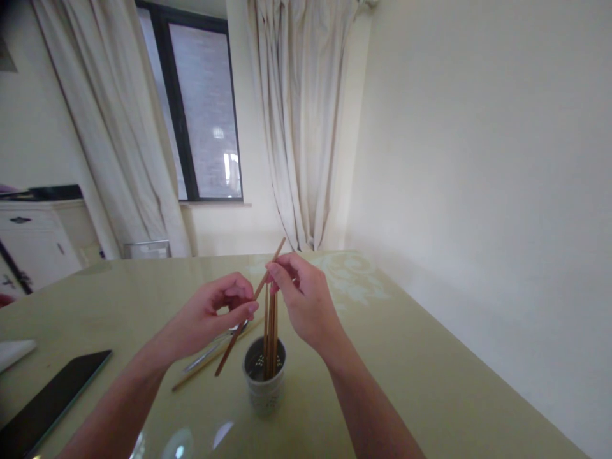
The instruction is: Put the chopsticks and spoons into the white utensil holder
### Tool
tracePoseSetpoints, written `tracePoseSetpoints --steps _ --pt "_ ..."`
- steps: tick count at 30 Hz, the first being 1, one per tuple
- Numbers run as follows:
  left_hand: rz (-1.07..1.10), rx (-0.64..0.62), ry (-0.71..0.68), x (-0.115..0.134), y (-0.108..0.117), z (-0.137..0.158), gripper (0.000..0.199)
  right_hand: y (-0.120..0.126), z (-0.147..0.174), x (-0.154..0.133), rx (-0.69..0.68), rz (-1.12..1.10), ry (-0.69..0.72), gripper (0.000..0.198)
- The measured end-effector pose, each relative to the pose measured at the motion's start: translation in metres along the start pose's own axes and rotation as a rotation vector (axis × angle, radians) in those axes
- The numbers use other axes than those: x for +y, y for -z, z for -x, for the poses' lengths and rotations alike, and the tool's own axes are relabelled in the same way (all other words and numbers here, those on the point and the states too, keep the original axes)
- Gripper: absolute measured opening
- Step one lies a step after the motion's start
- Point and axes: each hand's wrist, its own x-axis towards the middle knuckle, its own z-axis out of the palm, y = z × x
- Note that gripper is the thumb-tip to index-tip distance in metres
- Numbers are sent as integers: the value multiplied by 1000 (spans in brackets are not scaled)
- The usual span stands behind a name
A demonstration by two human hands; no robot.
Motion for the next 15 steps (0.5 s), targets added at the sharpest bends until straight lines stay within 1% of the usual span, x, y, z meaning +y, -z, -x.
tracePoseSetpoints --steps 3,5,7,9,11,13,15 --pt "-32 -1 14 0 -1 -2 25 7 -2 0 32 -55 -22 24" --pt "-137 -14 47 -9 7 -5 31 14 -4 -1 60 -43 -14 24" --pt "-340 -27 105 -27 17 -8 32 23 -6 -1 91 24 2 25" --pt "-594 -61 201 -51 25 -9 24 31 -7 0 94 113 -3 25" --pt "-834 -123 336 -77 28 -10 16 36 -8 3 68 188 -27 24" --pt "-977 -190 457 -98 26 -9 13 36 -9 7 15 255 -59 23" --pt "-1029 -235 527 -114 23 -8 12 33 -9 11 -50 334 -85 22"
